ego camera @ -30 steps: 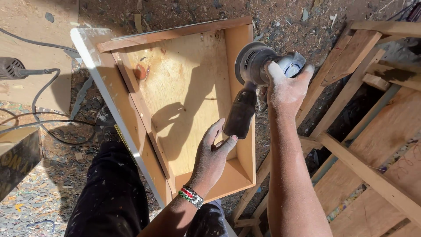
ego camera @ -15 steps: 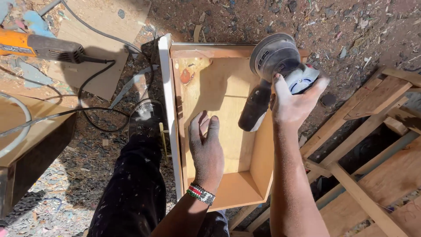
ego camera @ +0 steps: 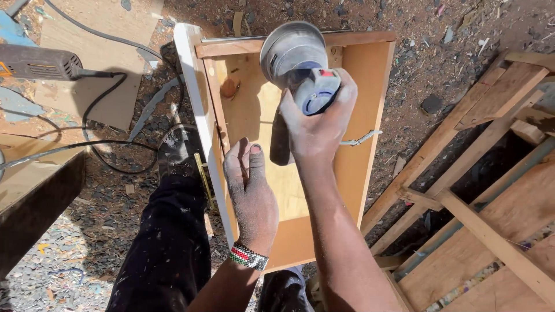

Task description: The person uses an orbital sander to smooth the edges and surfaces of a wooden drawer. They sand the interior sides, the bottom, and the exterior face of the drawer, repositioning the drawer multiple times to access different areas.

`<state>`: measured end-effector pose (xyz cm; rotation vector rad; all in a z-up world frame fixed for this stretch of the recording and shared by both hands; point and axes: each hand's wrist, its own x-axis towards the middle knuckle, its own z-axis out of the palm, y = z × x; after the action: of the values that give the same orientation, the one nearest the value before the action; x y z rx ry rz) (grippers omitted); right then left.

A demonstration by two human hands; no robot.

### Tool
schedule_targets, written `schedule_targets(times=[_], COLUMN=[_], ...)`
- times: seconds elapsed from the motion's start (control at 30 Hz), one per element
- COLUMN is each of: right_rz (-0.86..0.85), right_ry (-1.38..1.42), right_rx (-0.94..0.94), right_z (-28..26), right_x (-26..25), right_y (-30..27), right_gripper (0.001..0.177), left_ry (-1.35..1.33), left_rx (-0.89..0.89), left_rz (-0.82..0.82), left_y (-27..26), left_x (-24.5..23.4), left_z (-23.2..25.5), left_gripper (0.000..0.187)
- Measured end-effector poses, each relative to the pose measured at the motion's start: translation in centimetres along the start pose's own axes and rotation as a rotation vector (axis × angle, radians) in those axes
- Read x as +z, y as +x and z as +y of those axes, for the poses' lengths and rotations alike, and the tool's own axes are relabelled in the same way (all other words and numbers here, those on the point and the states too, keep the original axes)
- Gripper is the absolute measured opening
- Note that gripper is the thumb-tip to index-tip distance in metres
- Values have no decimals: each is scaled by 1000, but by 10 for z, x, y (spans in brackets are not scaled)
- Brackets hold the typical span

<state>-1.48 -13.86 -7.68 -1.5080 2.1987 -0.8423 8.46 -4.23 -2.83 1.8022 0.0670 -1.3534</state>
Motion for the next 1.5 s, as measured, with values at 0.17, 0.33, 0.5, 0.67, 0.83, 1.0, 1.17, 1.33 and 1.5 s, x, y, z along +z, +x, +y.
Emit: schedule_targets(times=[0.17,0.33,0.5,0.67,0.83,1.0,1.17,1.33,1.5], right_rz=[-82,-336,-537,-800,-982,-830,-742,-642,-407], right_ry=[-37,-355,-430,-309,-724,-454,-515,-338,-287], right_rx=[308,192,392,313,227,411,387,352,47], right_z=[17,17,-47,-113,-194,-143,-104,-111,-128], right_x=[-92,-96,-35,56,79,72,20,7,24], right_y=[121,189,232,206,184,205,218,149,37], right_gripper=[52,45,52,32,13,46,51,54,79], left_ry=[47,36,-48,-53,-208,222,259,206,15], left_rx=[-118,-128,-112,24,-56,0,80,-6,-139], left_rz=[-196,-205,-55,62,55,-75,-114,-66,38], left_y=[-6,1,26,48,59,54,56,55,53], left_x=[2,1,-13,-22,-17,-25,-28,-28,-28], left_z=[-3,14,35,26,12,27,18,41,46], left_gripper=[42,50,52,52,61,74,71,64,53])
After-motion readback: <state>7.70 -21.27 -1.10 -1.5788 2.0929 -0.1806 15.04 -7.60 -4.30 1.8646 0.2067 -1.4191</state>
